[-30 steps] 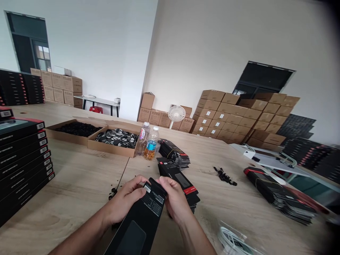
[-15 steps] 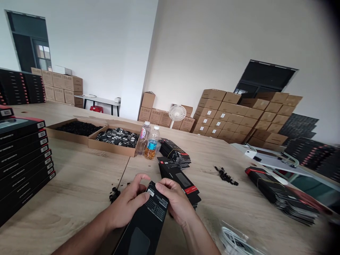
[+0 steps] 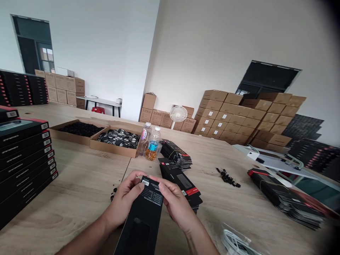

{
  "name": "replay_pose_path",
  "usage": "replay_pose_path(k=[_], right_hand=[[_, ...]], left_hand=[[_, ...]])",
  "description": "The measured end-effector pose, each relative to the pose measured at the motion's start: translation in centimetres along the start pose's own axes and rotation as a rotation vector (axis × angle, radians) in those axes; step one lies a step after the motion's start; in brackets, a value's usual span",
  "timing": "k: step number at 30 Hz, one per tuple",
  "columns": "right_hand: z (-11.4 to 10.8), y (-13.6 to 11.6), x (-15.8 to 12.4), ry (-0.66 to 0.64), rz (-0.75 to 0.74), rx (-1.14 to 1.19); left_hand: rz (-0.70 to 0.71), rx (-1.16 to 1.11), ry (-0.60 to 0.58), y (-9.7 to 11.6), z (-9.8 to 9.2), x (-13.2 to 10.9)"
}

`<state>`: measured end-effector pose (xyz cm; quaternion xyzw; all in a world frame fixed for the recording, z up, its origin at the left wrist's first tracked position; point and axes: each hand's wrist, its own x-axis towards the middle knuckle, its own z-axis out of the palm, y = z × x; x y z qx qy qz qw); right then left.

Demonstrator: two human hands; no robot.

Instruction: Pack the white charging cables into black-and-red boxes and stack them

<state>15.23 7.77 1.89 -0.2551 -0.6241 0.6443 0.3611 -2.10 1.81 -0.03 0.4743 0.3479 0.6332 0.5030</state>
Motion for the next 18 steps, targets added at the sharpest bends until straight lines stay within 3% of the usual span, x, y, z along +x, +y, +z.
replay_pose_path(k=[3, 7, 11, 13, 15, 18], right_hand=[[0.3, -0.3, 0.1, 0.032, -0.055, -0.129], [-0.1, -0.6, -0.4, 0.297, -0.147, -0.295], [-4.0, -2.1, -4.4, 0.462, -0.144, -0.456], [-7.0, -4.2, -7.7, 0.486, -0.115, -0.657], [-10.3, -6.8, -11.1, 0.443, 0.007, -0.867], [-14.4, -10.1, -15.1, 0.234, 0.389, -1.06]], left_hand=[[0.018, -0.005, 0.049, -0.3, 0.3, 0.3], [0.004, 0.091, 0.058, -1.1, 1.3, 0.6], [-0.135, 0.474, -0.038, -1.6, 2.1, -0.1], [-0.088, 0.8, -0.082, -1.7, 2.0, -0.6], [0.068, 1.026, -0.173, -1.7, 1.8, -1.1], [0.229, 1.085, -0.469, -1.7, 1.6, -1.6]])
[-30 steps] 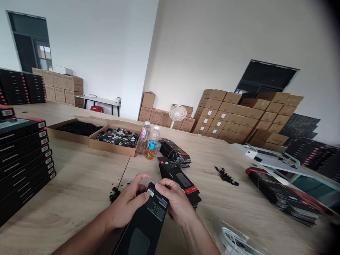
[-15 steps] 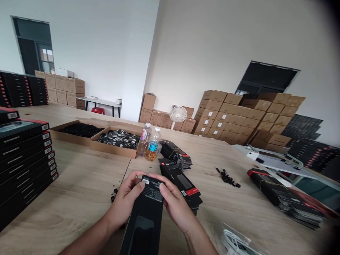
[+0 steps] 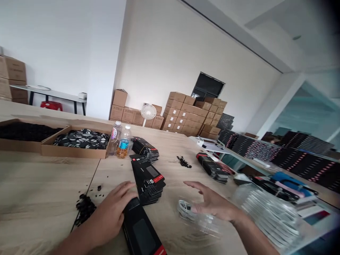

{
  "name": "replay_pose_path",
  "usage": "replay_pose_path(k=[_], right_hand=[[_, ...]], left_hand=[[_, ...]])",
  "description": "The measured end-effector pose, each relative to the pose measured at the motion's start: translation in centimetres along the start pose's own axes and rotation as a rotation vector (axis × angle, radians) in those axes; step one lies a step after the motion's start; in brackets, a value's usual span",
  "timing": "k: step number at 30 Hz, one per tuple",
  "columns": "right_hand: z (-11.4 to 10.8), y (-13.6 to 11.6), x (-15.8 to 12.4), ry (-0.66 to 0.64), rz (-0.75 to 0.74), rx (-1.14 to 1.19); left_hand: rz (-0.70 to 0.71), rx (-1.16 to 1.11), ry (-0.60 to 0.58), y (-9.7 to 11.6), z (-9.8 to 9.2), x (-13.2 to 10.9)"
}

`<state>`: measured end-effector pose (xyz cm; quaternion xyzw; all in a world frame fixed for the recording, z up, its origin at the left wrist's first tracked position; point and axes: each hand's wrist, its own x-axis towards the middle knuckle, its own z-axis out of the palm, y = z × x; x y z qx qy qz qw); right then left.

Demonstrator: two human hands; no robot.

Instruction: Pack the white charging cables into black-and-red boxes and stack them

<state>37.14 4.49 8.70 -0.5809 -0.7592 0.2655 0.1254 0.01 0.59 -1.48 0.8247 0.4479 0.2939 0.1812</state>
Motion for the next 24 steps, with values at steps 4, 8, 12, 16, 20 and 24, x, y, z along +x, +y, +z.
replay_pose_path(k=[4, 8, 12, 16, 20, 24], right_hand=[[-1.4, 3.8, -1.2, -0.23, 0.249, -0.291], [-0.3, 6.2, -1.7, -0.112, 0.29, -0.291], [-1.1, 6.2, -3.0, 0.134, 0.179, -0.21], [-1.2, 3.6, -4.0, 0.287, 0.124, -0.166], [0.7, 0.8, -3.9, 0.344, -0.003, -0.209], [1.6, -0.3, -3.1, 0.438, -0.061, -0.348]], left_hand=[[0.113, 0.032, -0.35, 0.9, -0.1, 0.0], [0.056, 0.088, -0.344, 2.4, -0.4, 0.4], [0.028, 0.063, -0.18, 2.2, -0.3, 0.5], [-0.053, 0.116, -0.048, 1.0, -0.1, 0.9], [-0.15, 0.175, 0.003, 1.1, -0.3, 1.4], [-0.223, 0.227, 0.015, 1.6, -0.6, 1.4]])
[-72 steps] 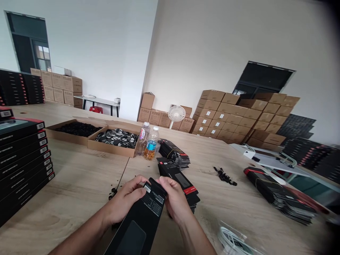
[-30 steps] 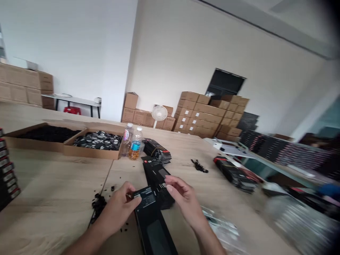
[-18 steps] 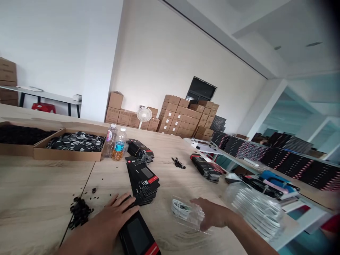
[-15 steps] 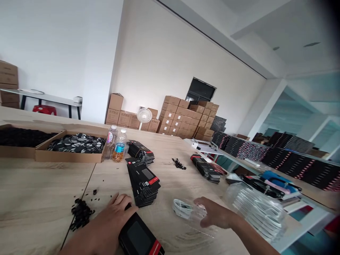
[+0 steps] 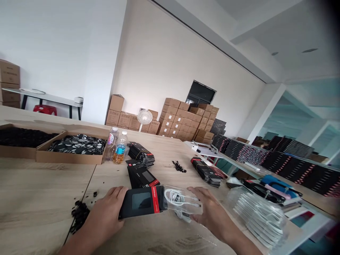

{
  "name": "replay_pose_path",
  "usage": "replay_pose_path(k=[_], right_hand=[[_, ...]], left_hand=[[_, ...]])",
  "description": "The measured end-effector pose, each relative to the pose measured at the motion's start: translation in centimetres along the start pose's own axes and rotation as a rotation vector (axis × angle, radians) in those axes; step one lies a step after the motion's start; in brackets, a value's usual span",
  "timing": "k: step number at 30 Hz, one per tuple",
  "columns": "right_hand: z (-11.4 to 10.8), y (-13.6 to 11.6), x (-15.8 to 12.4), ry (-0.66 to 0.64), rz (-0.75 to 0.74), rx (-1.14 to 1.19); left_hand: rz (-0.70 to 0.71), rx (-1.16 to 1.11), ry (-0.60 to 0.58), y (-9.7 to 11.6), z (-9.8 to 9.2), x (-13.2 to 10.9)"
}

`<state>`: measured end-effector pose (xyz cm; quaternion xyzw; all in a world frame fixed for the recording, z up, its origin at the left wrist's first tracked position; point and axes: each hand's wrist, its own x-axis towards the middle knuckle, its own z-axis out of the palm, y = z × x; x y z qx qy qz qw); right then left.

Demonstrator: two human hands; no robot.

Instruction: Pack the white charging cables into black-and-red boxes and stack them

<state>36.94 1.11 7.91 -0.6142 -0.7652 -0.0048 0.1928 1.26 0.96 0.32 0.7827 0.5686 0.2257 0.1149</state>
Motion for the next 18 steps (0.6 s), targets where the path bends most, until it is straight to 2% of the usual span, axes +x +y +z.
replay_pose_path(k=[4, 7, 9, 11, 13, 14, 16, 18], right_hand=[[0.1, -2.0, 0.4, 0.009, -0.099, -0.056], [0.8, -5.5, -0.2, -0.088, -0.26, 0.052], [1.7, -8.2, -0.8, -0.07, -0.345, 0.188], [3.1, -10.4, -1.1, 0.115, -0.302, 0.29], [4.7, -11.8, -1.0, 0.292, -0.177, 0.419], [5.5, -12.2, -0.9, 0.319, -0.114, 0.521], [7.1, -12.6, -0.5, 0.279, -0.031, 0.766], [8.2, -12.8, -0.2, 0.238, -0.024, 0.94]], left_hand=[[0.025, -0.028, 0.009, 0.3, 0.1, -0.2], [0.048, -0.092, 0.03, 0.8, 0.5, -0.3], [0.013, -0.152, 0.078, 1.0, 0.8, -0.3], [-0.047, -0.211, 0.143, 1.1, 0.9, -0.3], [-0.099, -0.274, 0.186, 1.2, 1.1, -0.3], [-0.111, -0.307, 0.19, 1.3, 1.2, -0.3], [-0.101, -0.381, 0.171, 1.6, 1.4, -0.5], [-0.048, -0.492, 0.129, 1.8, 1.6, -0.8]])
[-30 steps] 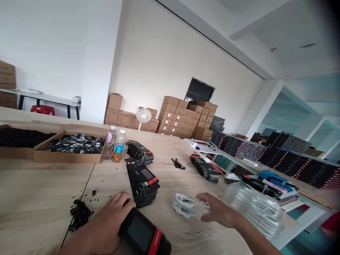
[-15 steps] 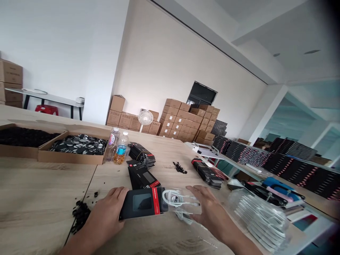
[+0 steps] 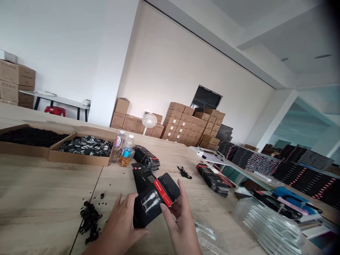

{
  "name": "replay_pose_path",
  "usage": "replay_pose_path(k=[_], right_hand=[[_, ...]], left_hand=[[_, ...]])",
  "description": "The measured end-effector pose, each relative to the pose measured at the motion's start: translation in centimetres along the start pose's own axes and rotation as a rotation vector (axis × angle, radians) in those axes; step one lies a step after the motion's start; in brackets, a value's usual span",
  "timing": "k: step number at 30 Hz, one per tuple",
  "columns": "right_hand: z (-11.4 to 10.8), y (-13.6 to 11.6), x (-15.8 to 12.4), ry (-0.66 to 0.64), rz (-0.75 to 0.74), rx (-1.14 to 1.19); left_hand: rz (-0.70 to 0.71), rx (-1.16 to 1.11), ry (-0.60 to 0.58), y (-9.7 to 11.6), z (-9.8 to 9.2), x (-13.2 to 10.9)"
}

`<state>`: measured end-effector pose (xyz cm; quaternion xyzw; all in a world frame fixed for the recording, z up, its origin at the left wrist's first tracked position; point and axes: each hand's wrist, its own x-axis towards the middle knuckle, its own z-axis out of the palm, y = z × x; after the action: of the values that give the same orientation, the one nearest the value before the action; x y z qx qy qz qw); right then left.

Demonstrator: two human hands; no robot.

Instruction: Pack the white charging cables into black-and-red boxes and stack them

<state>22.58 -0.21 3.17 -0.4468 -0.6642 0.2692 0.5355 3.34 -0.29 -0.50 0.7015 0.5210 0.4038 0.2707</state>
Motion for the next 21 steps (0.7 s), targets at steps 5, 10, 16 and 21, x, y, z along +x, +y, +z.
replay_pose_path(k=[5, 10, 16, 21], right_hand=[[0.6, 0.4, -0.2, -0.011, -0.095, 0.04], [0.6, 0.6, -0.9, 0.11, -0.123, 0.046], [-0.3, 0.1, -1.4, 0.066, -0.286, -0.11], [-0.9, -1.3, -1.4, 0.062, -0.453, -0.263]], left_hand=[[0.134, -0.336, -0.013, 0.2, -0.4, -0.5], [0.256, -0.348, 0.033, 0.3, -1.5, -0.7], [0.418, -0.205, 0.022, 0.9, -2.9, -1.2], [0.479, -0.179, 0.141, 1.8, -3.3, -1.1]])
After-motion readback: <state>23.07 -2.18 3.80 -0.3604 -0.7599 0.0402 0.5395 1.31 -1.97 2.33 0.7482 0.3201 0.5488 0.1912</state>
